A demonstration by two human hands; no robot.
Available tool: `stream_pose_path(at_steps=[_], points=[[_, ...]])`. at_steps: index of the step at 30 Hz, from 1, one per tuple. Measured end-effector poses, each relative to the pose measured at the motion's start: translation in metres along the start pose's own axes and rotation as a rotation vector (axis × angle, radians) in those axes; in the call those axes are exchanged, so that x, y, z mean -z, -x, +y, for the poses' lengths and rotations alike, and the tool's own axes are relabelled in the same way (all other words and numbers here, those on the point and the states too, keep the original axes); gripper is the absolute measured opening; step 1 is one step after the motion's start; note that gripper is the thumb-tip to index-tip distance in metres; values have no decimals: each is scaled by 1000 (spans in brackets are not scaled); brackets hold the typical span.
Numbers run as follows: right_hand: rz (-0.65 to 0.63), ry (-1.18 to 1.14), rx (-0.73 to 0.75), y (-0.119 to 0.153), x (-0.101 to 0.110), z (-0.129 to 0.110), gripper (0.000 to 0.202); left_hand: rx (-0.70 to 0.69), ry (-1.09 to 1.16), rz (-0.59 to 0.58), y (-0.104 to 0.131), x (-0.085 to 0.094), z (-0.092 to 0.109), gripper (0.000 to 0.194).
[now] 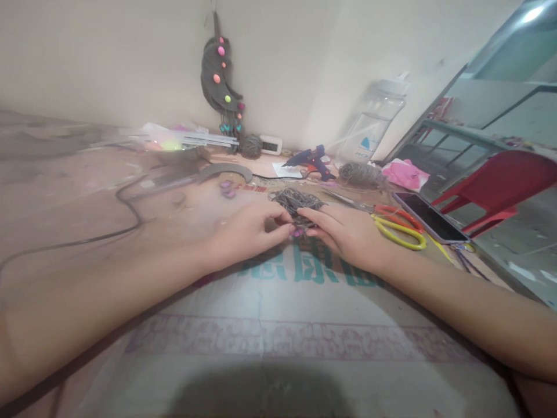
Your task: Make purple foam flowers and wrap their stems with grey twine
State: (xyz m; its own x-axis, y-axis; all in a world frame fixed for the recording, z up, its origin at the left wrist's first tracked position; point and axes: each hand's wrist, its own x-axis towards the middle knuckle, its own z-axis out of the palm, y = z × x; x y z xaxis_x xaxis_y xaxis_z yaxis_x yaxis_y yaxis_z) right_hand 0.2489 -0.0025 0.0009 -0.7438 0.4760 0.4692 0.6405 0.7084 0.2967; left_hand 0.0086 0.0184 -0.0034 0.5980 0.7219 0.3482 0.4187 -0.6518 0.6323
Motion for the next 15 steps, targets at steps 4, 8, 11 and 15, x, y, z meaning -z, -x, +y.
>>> stream_pose_path(at_steps=[4, 8, 11, 15], points=[[-3, 2, 12, 1, -1, 1, 37, 0, 5, -11, 0, 0, 0, 16], [9, 1, 31, 1, -1, 2, 36, -4, -3, -8, 0, 1, 1, 16], [16, 5, 35, 0, 0, 1, 36, 0, -6, -7, 0, 0, 1, 16], [16, -21, 35, 0, 1, 0, 35, 1, -1, -8, 1, 0, 0, 16]])
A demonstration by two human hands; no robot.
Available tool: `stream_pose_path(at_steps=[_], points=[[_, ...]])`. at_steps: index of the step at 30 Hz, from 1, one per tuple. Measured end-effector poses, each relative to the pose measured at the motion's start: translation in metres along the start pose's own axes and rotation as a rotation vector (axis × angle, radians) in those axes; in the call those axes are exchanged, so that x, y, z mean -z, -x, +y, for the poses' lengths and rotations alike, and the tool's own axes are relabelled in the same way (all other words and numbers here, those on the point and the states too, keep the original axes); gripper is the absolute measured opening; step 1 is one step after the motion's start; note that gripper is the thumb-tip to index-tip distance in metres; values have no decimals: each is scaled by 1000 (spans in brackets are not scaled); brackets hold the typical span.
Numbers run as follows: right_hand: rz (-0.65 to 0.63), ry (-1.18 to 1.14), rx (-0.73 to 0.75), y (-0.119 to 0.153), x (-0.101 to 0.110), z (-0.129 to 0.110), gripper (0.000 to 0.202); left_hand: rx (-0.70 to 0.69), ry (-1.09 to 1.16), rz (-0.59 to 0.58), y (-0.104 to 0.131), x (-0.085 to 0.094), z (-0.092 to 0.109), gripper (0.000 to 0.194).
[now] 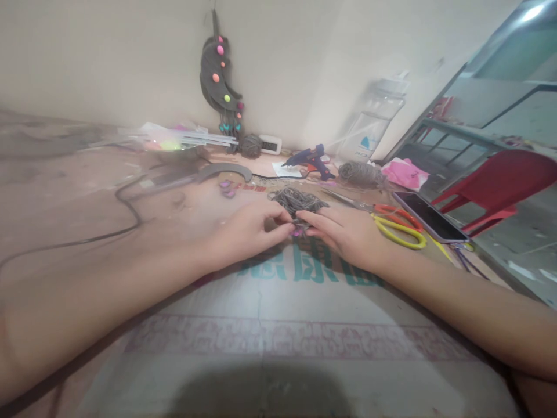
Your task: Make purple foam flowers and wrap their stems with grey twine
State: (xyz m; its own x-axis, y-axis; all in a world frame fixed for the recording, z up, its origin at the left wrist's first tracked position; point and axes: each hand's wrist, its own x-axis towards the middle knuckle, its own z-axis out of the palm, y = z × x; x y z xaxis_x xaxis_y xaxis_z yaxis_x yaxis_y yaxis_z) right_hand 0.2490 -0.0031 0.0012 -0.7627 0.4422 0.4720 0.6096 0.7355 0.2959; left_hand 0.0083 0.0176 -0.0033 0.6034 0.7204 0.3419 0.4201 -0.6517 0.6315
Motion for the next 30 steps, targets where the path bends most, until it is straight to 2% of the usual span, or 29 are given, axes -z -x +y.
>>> stream_pose_path(at_steps=[6, 11, 13, 17, 21, 30], points=[[23, -178, -233, 0, 4, -1, 37, 62, 17, 58, -2, 1, -3, 20], [-113, -235, -161, -3, 4, -1, 34, 205, 87, 172, -7, 7, -6, 24], [-131, -230, -120, -4, 2, 0, 34, 243, 98, 193, -8, 9, -6, 24], [48, -277, -163, -3, -1, 2, 26, 258, 104, 190, -9, 9, -5, 24], [175, -300, -168, 0, -4, 4, 36, 238, 112, 166, -8, 8, -3, 26], [159, -283, -175, -3, -6, -5, 25, 200, 114, 139, -8, 6, -4, 28]])
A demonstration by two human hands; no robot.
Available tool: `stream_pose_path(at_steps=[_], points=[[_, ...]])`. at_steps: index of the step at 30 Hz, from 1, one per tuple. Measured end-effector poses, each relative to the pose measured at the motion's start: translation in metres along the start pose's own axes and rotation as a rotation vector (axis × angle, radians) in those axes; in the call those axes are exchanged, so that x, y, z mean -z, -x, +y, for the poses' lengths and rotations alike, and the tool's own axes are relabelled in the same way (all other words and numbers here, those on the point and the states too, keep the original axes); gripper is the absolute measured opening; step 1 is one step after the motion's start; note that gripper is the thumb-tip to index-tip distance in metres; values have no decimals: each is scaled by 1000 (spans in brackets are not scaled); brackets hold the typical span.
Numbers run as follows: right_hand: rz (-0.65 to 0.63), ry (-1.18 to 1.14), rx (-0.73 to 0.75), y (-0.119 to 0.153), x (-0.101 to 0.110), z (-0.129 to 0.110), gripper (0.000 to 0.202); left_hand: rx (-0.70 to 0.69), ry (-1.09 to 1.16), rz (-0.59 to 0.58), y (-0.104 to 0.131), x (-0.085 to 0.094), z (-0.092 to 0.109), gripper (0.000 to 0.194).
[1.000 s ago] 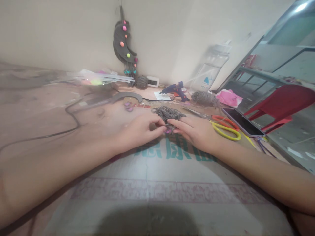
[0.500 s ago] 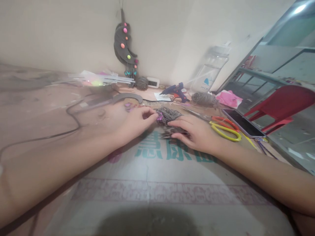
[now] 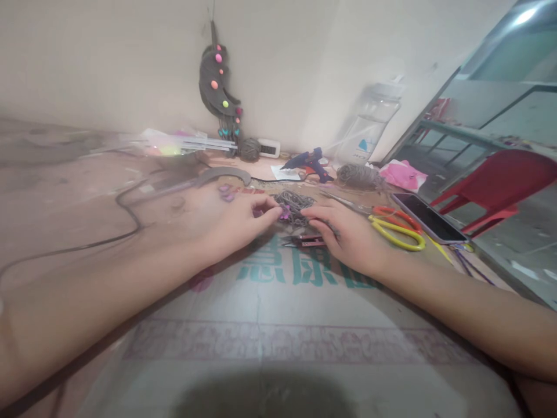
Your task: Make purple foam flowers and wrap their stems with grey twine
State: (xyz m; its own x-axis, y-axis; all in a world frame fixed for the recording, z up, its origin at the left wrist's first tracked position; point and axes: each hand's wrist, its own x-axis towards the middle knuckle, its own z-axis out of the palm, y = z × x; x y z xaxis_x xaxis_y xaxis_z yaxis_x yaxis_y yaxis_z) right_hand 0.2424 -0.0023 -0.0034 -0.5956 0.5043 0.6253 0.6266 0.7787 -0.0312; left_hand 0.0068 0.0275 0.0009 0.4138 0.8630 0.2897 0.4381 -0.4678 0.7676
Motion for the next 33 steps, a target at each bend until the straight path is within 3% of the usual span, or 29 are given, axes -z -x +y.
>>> stream_pose_path(at_steps=[33], points=[[-27, 99, 67, 6, 2, 9, 21, -31, -9, -30, -1, -1, -4, 25]])
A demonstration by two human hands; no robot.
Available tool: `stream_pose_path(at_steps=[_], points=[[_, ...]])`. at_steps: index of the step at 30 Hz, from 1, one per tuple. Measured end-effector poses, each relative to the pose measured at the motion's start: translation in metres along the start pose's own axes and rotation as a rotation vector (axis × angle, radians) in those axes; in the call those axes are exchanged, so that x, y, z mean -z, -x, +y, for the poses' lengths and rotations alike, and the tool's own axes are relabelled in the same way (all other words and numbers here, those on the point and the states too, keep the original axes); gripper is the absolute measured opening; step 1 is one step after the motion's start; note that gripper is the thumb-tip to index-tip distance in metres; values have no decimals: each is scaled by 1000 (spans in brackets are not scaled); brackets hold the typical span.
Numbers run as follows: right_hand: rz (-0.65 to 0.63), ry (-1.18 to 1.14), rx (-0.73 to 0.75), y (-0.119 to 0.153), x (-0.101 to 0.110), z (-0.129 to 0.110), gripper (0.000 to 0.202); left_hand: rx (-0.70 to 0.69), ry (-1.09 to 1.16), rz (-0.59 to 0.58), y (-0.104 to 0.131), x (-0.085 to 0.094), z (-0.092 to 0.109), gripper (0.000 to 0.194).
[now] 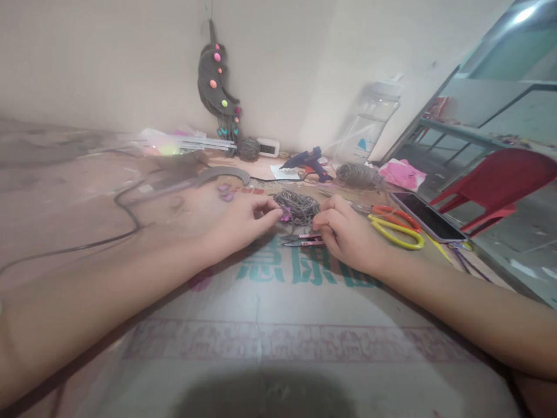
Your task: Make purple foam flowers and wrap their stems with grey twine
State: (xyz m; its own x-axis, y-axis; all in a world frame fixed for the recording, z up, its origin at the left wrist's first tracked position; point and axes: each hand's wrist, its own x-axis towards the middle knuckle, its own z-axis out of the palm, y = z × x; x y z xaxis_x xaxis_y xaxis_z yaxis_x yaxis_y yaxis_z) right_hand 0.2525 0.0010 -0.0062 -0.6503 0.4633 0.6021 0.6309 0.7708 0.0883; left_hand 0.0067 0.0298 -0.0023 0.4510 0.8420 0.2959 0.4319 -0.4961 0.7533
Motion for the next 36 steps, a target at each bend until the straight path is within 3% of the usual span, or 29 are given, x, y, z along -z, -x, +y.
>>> stream_pose_path(at_steps=[10, 15, 18, 23, 25, 30, 33, 36], points=[[126, -85, -26, -3, 3, -5, 28, -2, -12, -11, 1, 1, 1, 28], [113, -94, 154, -3, 12, -7, 48, -18, 6, -22, 1, 2, 1, 27], [49, -133, 179, -6, 11, -5, 48, -23, 5, -10, 1, 2, 2, 25], [90, -256, -95, -6, 2, 7, 33, -72, 1, -60, 4, 2, 4, 16], [-2, -285, -175, -6, 2, 7, 32, -139, -18, -107, 6, 2, 4, 13], [-254, -187, -185, -12, -2, 3, 39, -172, -29, -151, 9, -1, 4, 12], [-241, -157, -302, -10, -14, 21, 41, -114, -40, -134, 8, -1, 6, 15], [-145, -168, -452, -4, -25, 51, 40, -61, -27, -105, 7, -1, 8, 18]])
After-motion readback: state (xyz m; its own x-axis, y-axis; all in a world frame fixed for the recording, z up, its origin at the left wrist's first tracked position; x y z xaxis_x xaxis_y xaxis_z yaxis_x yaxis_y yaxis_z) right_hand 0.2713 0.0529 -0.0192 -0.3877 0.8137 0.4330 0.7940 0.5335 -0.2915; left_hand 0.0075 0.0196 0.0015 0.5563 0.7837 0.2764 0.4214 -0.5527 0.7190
